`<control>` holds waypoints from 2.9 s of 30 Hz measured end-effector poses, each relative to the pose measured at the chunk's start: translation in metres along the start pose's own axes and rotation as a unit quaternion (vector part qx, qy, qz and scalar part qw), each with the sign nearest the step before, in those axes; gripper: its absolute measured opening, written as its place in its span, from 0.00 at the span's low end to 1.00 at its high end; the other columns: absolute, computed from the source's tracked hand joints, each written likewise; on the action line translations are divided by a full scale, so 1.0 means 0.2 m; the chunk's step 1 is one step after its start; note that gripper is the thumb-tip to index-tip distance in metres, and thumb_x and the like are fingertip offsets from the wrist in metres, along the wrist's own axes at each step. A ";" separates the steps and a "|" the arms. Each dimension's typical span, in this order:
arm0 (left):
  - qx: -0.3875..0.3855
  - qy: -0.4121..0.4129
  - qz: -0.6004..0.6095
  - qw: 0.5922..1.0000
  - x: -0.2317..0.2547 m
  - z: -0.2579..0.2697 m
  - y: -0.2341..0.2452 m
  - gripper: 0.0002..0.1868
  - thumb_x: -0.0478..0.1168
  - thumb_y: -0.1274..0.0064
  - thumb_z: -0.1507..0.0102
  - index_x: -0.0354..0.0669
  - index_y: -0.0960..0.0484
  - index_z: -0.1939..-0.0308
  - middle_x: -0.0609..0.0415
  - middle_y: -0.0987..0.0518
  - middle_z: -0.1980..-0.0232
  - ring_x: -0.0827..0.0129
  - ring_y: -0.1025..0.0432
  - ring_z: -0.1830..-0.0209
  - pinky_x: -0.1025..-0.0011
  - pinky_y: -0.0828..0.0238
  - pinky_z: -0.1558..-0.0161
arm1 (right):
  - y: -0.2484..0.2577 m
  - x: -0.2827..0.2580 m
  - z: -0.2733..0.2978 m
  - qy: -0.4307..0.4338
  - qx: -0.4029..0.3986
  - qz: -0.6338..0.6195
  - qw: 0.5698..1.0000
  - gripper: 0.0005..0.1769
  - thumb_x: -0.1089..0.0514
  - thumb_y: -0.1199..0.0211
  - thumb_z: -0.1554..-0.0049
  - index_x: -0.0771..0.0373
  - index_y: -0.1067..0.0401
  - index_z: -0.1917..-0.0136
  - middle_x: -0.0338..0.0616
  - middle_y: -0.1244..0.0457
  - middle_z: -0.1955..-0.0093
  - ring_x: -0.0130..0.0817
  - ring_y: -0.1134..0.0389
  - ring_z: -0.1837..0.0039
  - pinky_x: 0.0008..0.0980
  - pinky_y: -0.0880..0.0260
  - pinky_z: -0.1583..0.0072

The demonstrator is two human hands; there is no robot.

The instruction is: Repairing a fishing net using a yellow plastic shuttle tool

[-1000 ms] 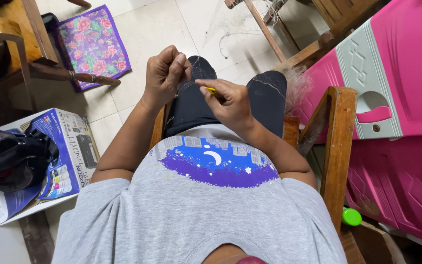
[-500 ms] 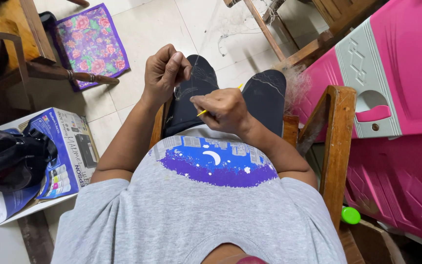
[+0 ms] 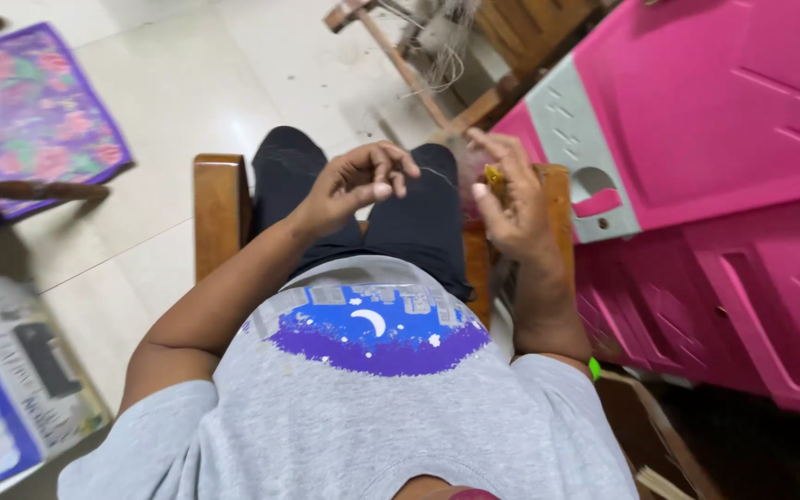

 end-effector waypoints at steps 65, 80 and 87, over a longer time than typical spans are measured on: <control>-0.017 -0.148 0.093 0.985 0.59 -0.27 0.73 0.25 0.55 0.34 0.38 0.53 0.38 0.60 0.49 0.20 0.71 0.76 0.42 0.91 0.80 0.51 0.80 | 0.02 -1.00 -0.49 0.249 0.020 0.158 0.955 0.06 0.71 0.38 0.30 0.71 0.25 0.40 0.63 0.37 0.49 0.46 0.33 0.49 0.37 0.29 0.48; -0.007 -0.284 0.195 0.939 0.65 -0.27 0.77 0.43 0.74 0.45 0.47 0.51 0.35 0.41 0.48 0.36 0.28 0.63 0.35 0.25 0.59 0.44 0.16 | -0.12 -1.00 -0.54 0.244 -0.059 0.120 0.961 0.08 0.66 0.41 0.32 0.70 0.27 0.41 0.62 0.35 0.50 0.49 0.31 0.49 0.36 0.28 0.50; 0.041 -0.082 0.303 0.948 0.42 -0.32 0.62 0.57 0.87 0.53 0.59 0.48 0.29 0.42 0.46 0.33 0.28 0.60 0.33 0.30 0.43 0.28 0.32 | -0.10 -0.99 -0.57 0.241 -0.054 0.153 0.957 0.08 0.67 0.42 0.30 0.71 0.27 0.40 0.62 0.36 0.49 0.50 0.31 0.47 0.39 0.29 0.50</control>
Point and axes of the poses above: each hand's wrist, its own z-axis away from the middle knuckle, its own y-axis out of the back of the hand, x = y × z, the point moved 7 cm from there along -z, towards the middle knuckle
